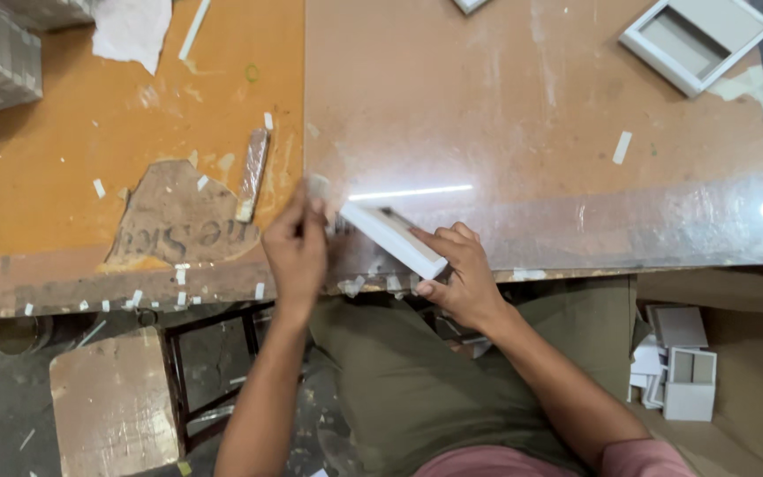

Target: The person assembles small white frames by hand on a workbench. They pick up frame pieces, align them, and press them together to form complete frames, then place the finished frames aside.

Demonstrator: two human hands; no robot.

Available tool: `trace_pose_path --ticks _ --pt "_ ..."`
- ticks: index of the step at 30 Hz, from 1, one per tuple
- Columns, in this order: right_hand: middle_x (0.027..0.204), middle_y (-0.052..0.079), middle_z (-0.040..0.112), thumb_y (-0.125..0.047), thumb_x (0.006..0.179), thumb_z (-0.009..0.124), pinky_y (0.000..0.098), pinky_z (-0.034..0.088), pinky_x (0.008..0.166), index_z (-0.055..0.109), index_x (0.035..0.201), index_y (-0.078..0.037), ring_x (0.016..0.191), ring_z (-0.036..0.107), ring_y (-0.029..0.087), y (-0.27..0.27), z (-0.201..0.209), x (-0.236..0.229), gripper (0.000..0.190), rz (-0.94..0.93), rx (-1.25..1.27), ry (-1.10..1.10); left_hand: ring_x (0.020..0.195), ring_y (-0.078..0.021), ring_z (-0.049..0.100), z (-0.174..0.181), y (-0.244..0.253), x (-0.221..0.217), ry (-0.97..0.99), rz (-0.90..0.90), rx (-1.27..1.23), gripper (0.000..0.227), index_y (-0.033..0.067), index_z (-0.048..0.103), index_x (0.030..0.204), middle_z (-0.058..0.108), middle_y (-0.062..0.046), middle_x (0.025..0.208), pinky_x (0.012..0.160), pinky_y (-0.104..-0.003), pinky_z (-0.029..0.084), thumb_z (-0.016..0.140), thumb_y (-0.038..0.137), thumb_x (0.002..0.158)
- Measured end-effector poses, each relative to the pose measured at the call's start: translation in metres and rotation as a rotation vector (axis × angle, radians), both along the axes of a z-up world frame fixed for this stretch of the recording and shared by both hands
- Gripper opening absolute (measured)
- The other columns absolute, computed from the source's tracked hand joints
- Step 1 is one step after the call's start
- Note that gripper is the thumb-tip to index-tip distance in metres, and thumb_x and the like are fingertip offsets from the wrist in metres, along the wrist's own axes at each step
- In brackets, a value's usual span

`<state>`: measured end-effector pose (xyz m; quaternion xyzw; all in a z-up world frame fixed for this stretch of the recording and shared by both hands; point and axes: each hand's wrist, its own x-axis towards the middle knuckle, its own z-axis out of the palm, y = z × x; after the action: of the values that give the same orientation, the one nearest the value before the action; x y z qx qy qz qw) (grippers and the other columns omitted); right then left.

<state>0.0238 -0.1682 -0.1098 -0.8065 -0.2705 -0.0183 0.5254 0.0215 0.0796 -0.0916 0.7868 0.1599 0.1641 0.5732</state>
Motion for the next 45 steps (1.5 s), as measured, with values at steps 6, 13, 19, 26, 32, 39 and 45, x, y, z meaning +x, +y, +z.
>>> trace_pose_path --ticks 6,13,19,26,32,39,45 --pt "0.072 0.004 0.046 -0.094 0.085 0.033 0.0379 0.031 0.082 0.069 0.132 -0.001 0.078 0.038 0.019 0.005 0.007 -0.002 0.111 0.011 0.016 0.133 0.06 -0.0113 0.055 0.06 -0.021 0.0 -0.141 -0.082 0.324 0.033 -0.0028 0.069 0.131 0.066 -0.013 0.074 0.055 -0.03 0.045 0.067 0.014 0.102" --pt "0.073 0.002 0.045 -0.094 0.086 0.024 0.0374 0.031 0.084 0.07 0.132 -0.002 0.079 0.036 0.018 0.006 0.007 -0.003 0.113 0.002 0.049 0.151 0.06 -0.0244 0.063 0.077 -0.04 -0.003 -0.09 -0.042 0.639 0.031 0.0051 0.075 0.127 0.068 -0.013 0.075 0.057 -0.038 0.048 0.07 0.018 0.099" --pt "0.079 0.004 0.048 -0.089 0.09 0.034 0.0384 0.033 0.089 0.067 0.131 0.0 0.083 0.04 0.02 0.007 0.005 -0.003 0.103 0.003 0.036 0.131 0.059 -0.0275 0.065 0.075 -0.057 -0.011 -0.069 0.061 0.845 0.031 0.0067 0.075 0.124 0.07 -0.011 0.076 0.056 -0.041 0.048 0.069 0.022 0.098" --pt "0.083 0.005 0.05 -0.086 0.091 0.04 0.0387 0.033 0.089 0.069 0.116 -0.001 0.087 0.042 0.021 0.003 -0.002 0.002 0.093 0.018 0.087 0.192 0.061 -0.0309 0.064 0.096 -0.089 -0.049 -0.078 -0.296 0.702 0.034 0.0081 0.076 0.123 0.066 -0.011 0.075 0.056 -0.042 0.048 0.07 0.017 0.091" --pt "0.086 0.004 0.048 -0.091 0.089 0.036 0.0397 0.032 0.089 0.066 0.131 0.001 0.088 0.041 0.02 -0.002 -0.008 -0.003 0.106 0.051 0.038 0.04 0.052 -0.0253 0.062 0.089 -0.084 -0.058 0.053 -0.443 0.382 0.029 0.011 0.078 0.118 0.064 -0.01 0.068 0.05 -0.038 0.047 0.075 0.017 0.09" --pt "0.082 0.005 0.052 -0.075 0.082 0.053 0.0387 0.031 0.089 0.07 0.126 0.002 0.087 0.041 0.022 -0.003 -0.017 -0.001 0.09 0.05 0.026 0.104 0.067 -0.0309 0.07 0.056 -0.02 -0.005 0.244 0.038 0.687 0.03 0.0127 0.077 0.126 0.073 -0.016 0.077 0.061 -0.046 0.05 0.07 0.021 0.097" --pt "0.093 0.006 0.06 -0.065 0.075 0.054 0.0415 0.035 0.091 0.07 0.126 -0.005 0.096 0.044 0.024 -0.036 0.002 0.024 0.08 0.181 0.052 0.159 0.12 -0.0301 0.071 0.015 -0.006 0.001 -0.111 -0.241 0.18 0.033 -0.002 0.071 0.131 0.072 -0.022 0.129 0.102 -0.036 0.056 0.069 0.021 0.107"
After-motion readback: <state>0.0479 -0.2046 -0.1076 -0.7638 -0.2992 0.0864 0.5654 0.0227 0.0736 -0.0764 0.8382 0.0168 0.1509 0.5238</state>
